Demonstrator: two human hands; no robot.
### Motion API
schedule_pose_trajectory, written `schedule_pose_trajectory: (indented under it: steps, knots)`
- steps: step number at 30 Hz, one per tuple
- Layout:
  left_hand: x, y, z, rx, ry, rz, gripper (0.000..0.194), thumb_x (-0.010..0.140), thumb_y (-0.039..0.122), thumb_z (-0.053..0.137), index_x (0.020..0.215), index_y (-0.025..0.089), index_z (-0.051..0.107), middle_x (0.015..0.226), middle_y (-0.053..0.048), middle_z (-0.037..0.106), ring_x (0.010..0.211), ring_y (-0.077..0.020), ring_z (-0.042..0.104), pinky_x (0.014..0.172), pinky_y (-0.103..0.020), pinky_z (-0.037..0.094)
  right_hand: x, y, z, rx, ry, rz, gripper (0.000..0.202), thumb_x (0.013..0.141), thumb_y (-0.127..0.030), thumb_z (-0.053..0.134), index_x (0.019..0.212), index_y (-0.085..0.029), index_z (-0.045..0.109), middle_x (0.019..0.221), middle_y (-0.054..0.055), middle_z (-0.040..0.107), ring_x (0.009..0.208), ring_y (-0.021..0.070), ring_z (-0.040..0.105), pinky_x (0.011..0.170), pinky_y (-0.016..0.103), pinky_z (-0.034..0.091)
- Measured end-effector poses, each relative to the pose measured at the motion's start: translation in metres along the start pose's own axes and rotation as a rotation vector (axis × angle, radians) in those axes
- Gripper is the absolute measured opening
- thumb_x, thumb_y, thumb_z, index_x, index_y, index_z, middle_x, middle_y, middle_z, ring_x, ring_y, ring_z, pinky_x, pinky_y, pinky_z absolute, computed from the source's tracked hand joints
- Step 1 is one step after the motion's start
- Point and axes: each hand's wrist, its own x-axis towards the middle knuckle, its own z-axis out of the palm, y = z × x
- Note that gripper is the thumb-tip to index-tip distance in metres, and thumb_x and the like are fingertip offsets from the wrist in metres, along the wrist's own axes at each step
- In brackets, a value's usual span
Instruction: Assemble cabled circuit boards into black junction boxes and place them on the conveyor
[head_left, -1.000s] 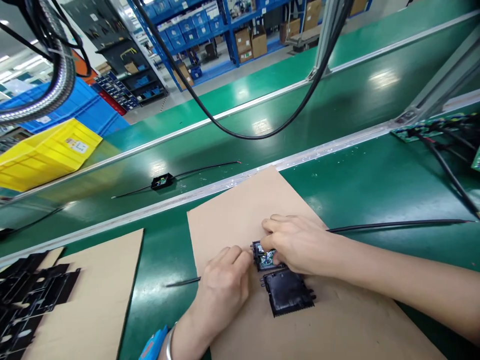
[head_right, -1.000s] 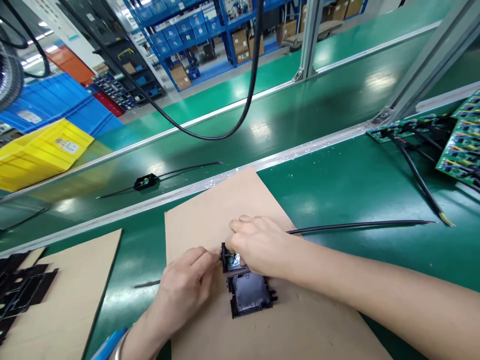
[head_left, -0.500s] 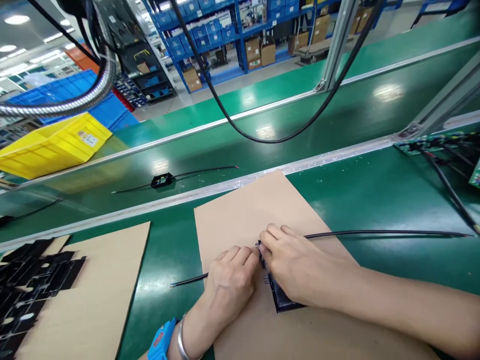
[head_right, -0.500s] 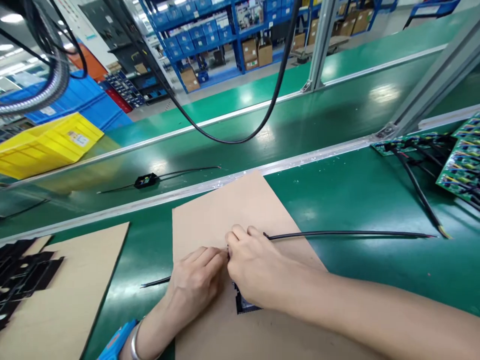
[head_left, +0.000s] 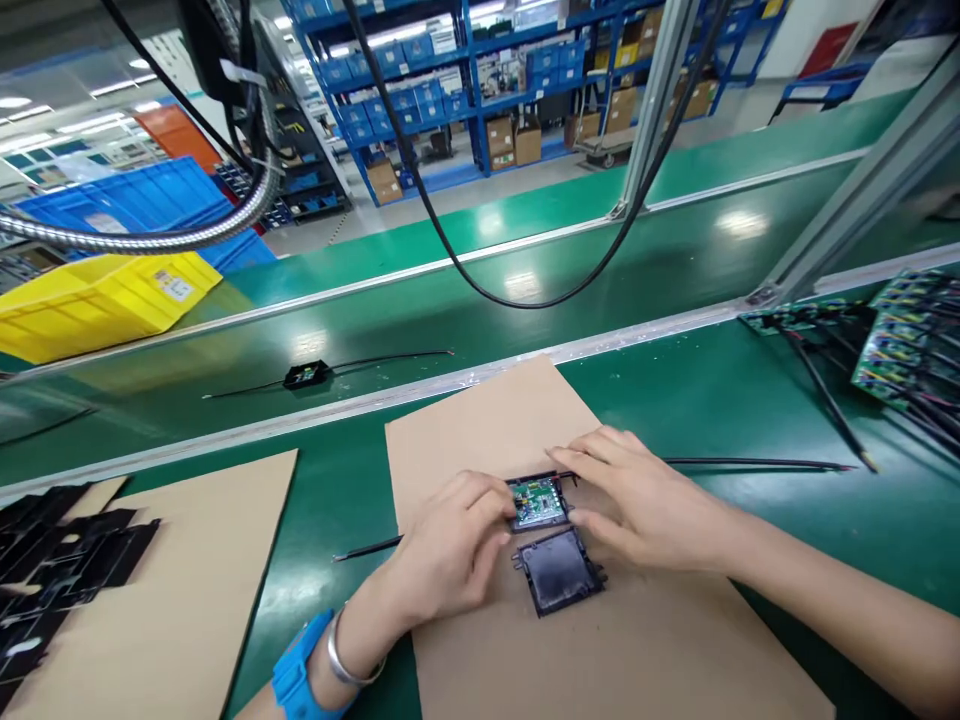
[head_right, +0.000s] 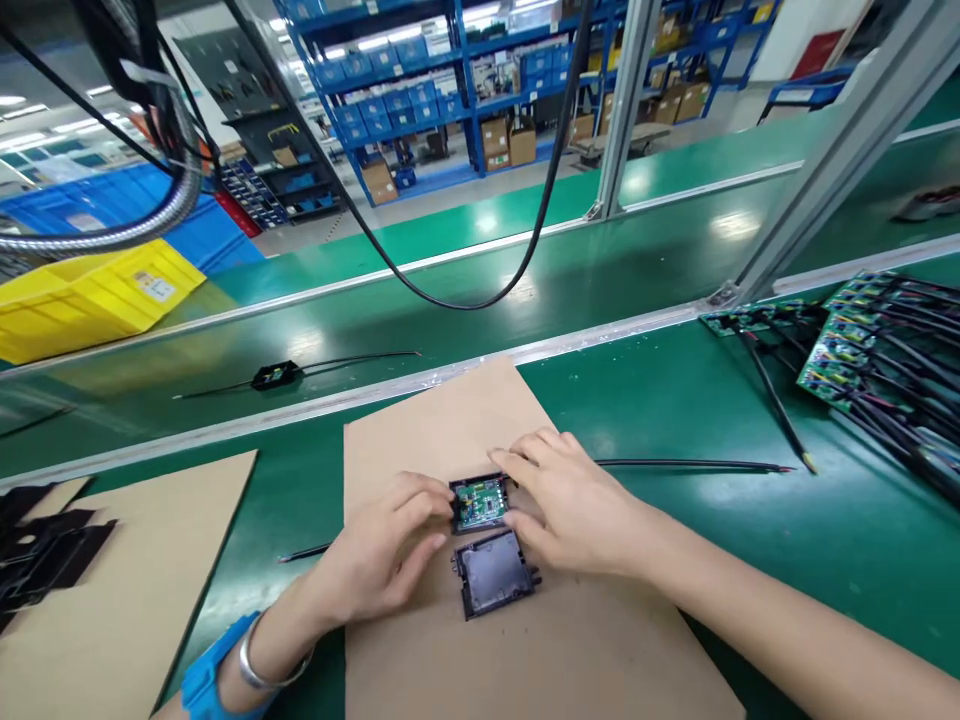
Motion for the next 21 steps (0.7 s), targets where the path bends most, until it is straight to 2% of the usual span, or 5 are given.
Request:
schedule_pose_trajectory:
  steps: [5,11,15,18,21]
  knots:
    - [0.013,0.000,0.009,0.081,-0.190,0.155,0.037,0.087,0.011,0.049,0.122,0.019,0.052,0.131,-0.007,0.059,0.120,-0.0235,0.053,0.101,-0.042,0.043,0.011,0.009,0.008,0.085,-0.097,0.001,0.057,0.079,-0.034,0.068,0.131,-0.015,0.054,0.121,0.013,0.059,0.116,0.0274,0.049,0.100,0.045,0.037]
    - [0.011,-0.011,0.023,0.134,-0.197,0.182,0.040,0.086,0.007,0.047,0.124,0.017,0.053,0.128,-0.008,0.061,0.124,-0.0218,0.051,0.108,-0.039,0.040,0.028,0.009,0.006,0.082,-0.170,0.028,0.036,0.082,-0.036,0.070,0.113,-0.018,0.066,0.105,0.008,0.067,0.105,0.0261,0.056,0.094,0.043,0.040]
    - [0.011,-0.010,0.022,0.102,-0.212,0.148,0.035,0.083,0.003,0.046,0.113,0.015,0.057,0.116,-0.008,0.063,0.116,-0.0215,0.054,0.105,-0.037,0.042,0.023,0.017,-0.003,0.129,-0.188,-0.002,0.053,0.079,-0.044,0.073,0.123,-0.017,0.061,0.114,0.010,0.065,0.110,0.0261,0.055,0.098,0.041,0.039]
    - [0.013,-0.007,0.021,0.098,-0.216,0.107,0.035,0.080,0.000,0.045,0.108,0.016,0.058,0.113,-0.007,0.061,0.108,-0.0217,0.055,0.098,-0.036,0.047,0.013,0.025,-0.013,0.104,-0.168,0.084,0.038,0.087,-0.032,0.064,0.121,-0.015,0.059,0.115,0.012,0.064,0.106,0.0244,0.058,0.091,0.038,0.045]
    - [0.013,-0.006,0.022,0.096,-0.201,0.109,0.033,0.074,0.002,0.051,0.104,0.016,0.058,0.114,-0.008,0.059,0.104,-0.0229,0.053,0.095,-0.036,0.048,0.005,0.026,-0.018,0.074,-0.152,0.147,0.018,0.092,-0.015,0.047,0.099,-0.017,0.064,0.096,0.007,0.066,0.087,0.0198,0.061,0.078,0.033,0.047]
